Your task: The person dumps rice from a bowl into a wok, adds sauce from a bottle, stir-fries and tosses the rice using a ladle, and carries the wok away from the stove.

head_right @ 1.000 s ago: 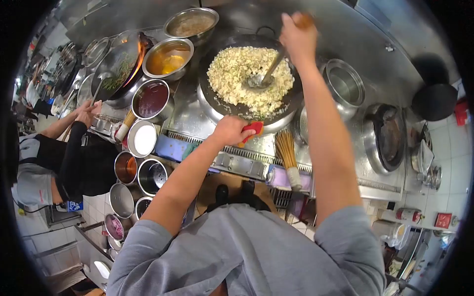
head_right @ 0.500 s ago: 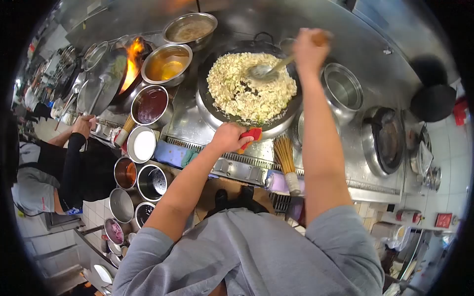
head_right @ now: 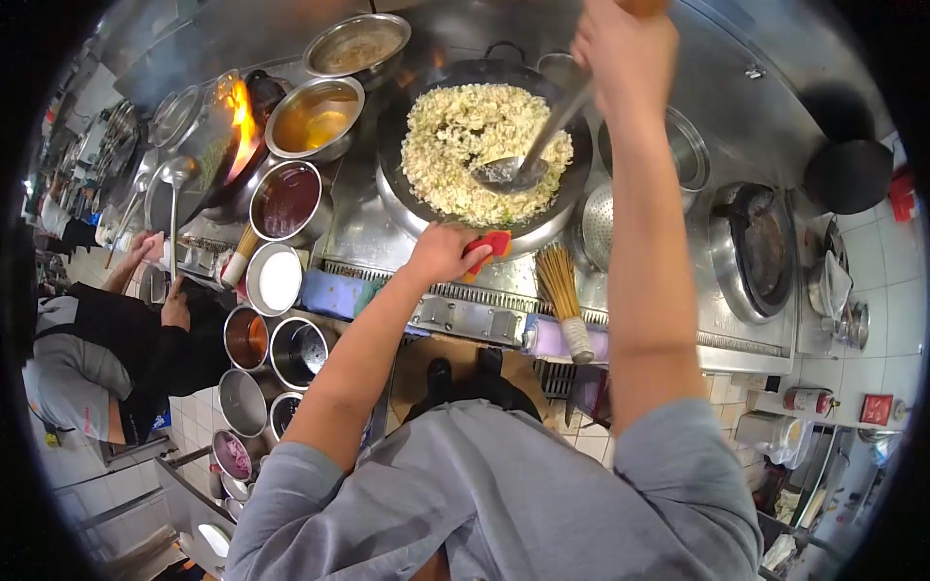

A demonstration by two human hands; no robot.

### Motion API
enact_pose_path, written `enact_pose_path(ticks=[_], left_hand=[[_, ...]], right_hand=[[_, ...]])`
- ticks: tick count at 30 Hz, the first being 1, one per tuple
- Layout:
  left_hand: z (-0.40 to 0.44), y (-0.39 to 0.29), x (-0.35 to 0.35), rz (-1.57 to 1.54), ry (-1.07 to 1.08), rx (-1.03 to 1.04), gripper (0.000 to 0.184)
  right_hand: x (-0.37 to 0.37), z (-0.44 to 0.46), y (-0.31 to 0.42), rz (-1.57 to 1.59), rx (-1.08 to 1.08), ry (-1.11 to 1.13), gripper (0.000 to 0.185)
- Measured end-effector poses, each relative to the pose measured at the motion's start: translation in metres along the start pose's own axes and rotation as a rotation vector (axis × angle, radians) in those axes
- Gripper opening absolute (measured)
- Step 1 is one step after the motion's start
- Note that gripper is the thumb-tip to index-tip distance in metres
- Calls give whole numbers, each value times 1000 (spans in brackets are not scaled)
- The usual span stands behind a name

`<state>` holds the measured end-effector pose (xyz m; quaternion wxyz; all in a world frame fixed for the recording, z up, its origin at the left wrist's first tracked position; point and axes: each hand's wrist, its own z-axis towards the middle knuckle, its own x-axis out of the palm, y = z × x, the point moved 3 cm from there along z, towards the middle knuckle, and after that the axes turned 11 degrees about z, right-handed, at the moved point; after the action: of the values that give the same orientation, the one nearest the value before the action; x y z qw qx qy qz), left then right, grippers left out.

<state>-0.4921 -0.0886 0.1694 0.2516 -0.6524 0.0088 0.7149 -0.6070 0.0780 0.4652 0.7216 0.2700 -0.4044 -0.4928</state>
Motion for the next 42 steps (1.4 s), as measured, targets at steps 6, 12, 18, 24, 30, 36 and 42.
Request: enact_pose_path(ticks=[6, 12, 18, 24, 30, 36, 42], left_hand=[[3, -6, 1, 44, -3, -20, 39], [11, -1, 13, 50, -16, 17, 41], [-53, -93, -108, 8, -167, 149, 42], [-42, -61, -16, 76, -227, 87, 39], [-113, -99, -44, -1, 181, 172, 47], [-26, -66, -80, 55, -109, 161, 48], [-106, -80, -8, 75, 188, 84, 49]], right_hand=[[-37, -75, -92, 46, -148, -198, 29], [-4, -105, -42, 167, -34, -305, 25], [18, -21, 44, 43, 316, -327, 25], [23, -63, -20, -16, 44, -366, 22], [25, -108, 14, 61, 239, -149, 27], [26, -90, 49, 9, 22, -402, 29], [7, -124, -6, 67, 45, -241, 25]])
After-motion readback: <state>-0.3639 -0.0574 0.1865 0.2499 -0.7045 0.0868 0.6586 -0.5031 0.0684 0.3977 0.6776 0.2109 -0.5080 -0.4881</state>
